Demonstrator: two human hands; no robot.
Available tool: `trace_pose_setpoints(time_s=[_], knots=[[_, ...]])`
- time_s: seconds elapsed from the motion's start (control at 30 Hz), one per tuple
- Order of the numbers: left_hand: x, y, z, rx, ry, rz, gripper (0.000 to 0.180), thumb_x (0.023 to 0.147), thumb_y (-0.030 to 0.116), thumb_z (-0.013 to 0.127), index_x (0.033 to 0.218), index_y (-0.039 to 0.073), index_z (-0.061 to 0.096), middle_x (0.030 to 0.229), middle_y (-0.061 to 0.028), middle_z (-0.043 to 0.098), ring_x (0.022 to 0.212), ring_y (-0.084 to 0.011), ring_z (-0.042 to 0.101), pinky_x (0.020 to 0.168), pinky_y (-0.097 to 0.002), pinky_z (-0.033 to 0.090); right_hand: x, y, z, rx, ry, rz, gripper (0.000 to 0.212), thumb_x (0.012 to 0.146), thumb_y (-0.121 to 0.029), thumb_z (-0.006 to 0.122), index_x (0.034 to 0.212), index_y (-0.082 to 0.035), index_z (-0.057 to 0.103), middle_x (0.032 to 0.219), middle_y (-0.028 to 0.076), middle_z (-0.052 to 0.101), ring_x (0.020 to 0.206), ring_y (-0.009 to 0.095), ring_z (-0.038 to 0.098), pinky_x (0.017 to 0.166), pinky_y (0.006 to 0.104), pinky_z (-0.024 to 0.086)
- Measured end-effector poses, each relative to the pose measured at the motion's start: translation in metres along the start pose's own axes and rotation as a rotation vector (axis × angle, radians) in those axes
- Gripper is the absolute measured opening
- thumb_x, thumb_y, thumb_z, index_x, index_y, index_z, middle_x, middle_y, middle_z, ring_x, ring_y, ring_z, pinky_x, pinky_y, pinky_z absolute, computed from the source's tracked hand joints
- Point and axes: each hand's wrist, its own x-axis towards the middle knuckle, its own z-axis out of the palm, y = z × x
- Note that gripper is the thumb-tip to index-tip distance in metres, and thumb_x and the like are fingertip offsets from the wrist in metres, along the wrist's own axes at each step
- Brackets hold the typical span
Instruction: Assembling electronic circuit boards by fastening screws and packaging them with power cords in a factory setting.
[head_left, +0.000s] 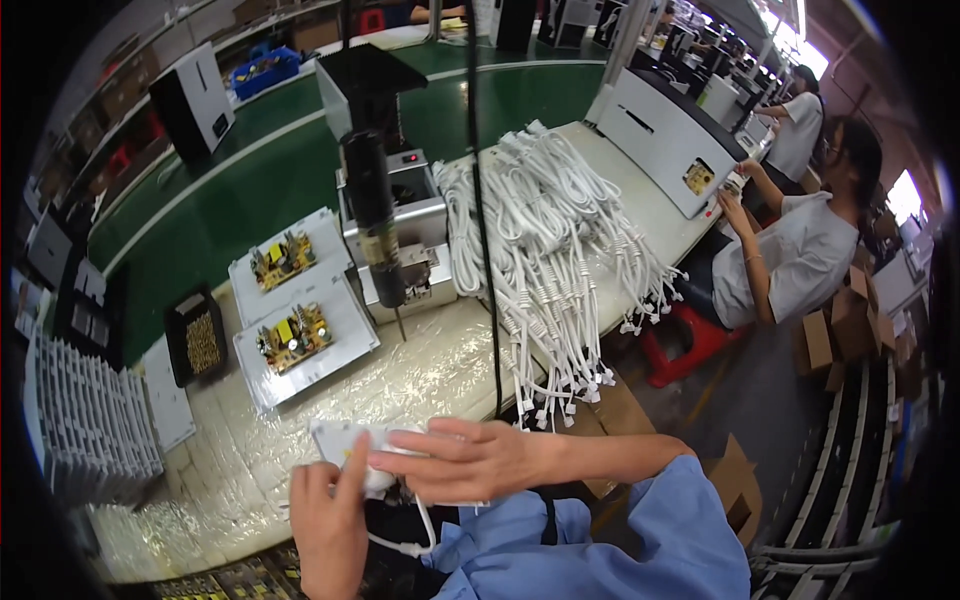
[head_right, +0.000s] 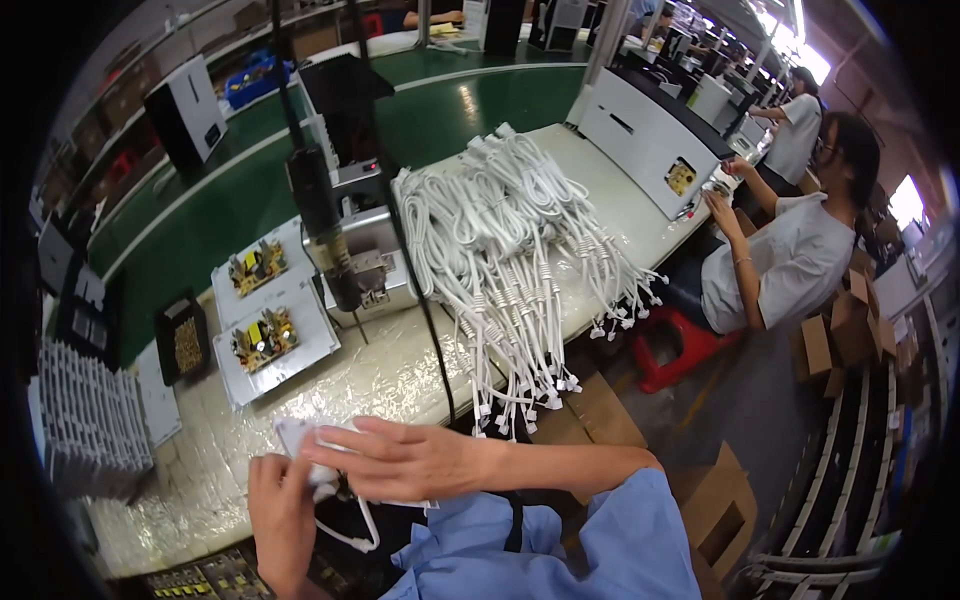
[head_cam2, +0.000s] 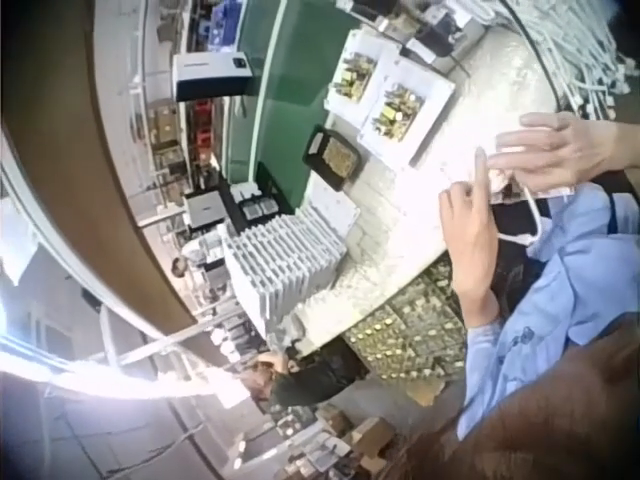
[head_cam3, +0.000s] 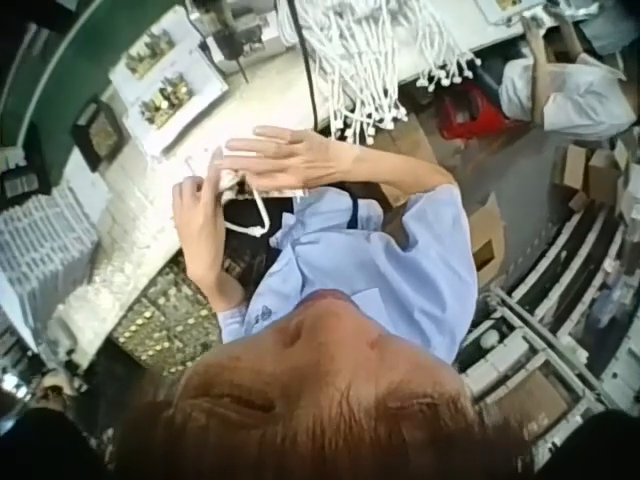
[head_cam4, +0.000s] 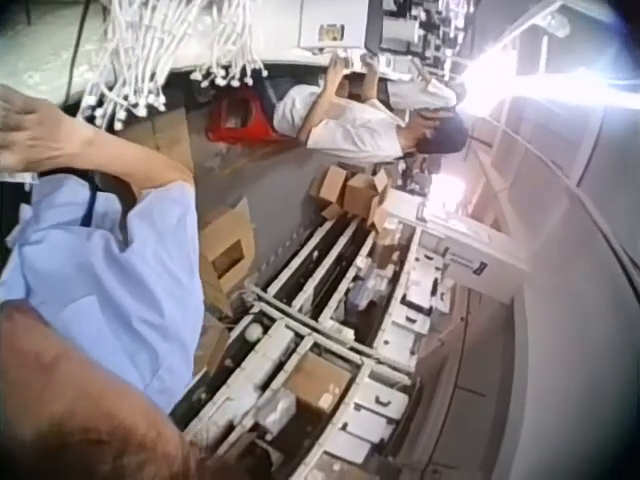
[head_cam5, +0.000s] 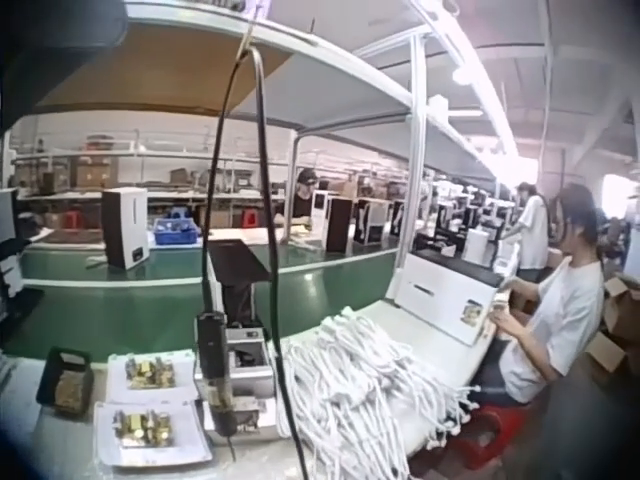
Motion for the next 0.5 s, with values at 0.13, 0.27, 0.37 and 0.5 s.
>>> trace_pose_setpoints(time_s=[0.13,0.27,0.37,0.5], knots=[[-0.003,0.013,-0.01,-0.029,-0.139,0.101,0.047,0.08,0.006,0.068,0.125,0.003,0.058,0.111,-0.0156,0.056,0.107,-0.0345,0.053,0.09,-0.0433,0.045,-0.001,0.0,-0.036,0.185,-0.096,0.062,0.008,0.086,-0.017,0.064,0.085,-0.01,0.061,0.124,0.009,0.064,0.1,0.018,0.065,0.099,0.0369,0.048],[-0.013,0.019,-0.008,-0.133,0.375,0.331,0.05,0.086,0.027,0.074,0.127,0.002,0.058,0.121,-0.0166,0.059,0.121,-0.0422,0.051,0.098,-0.0517,0.044,-0.017,0.013,-0.086,0.144,0.044,0.181,0.013,0.081,-0.015,0.068,0.089,-0.005,0.064,0.101,0.01,0.07,0.08,0.019,0.067,0.076,0.0335,0.055],[-0.031,0.006,-0.007,-0.194,0.544,0.174,0.046,0.09,0.028,0.07,0.125,-0.001,0.06,0.123,-0.0182,0.059,0.12,-0.0443,0.053,0.1,-0.0513,0.044,-0.042,0.04,-0.131,0.0,0.14,0.347,0.01,0.083,-0.012,0.068,0.09,-0.006,0.065,0.097,0.011,0.071,0.08,0.025,0.068,0.071,0.0375,0.054],[-0.043,-0.019,0.01,-0.159,0.391,-0.005,0.041,0.095,0.018,0.064,0.129,-0.004,0.056,0.125,-0.0221,0.058,0.124,-0.0356,0.053,0.102,-0.0437,0.042,-0.103,0.092,-0.169,-0.536,0.527,0.888,0.018,0.092,-0.007,0.063,0.109,0.0,0.063,0.103,0.011,0.065,0.094,0.022,0.063,0.087,0.0353,0.049]])
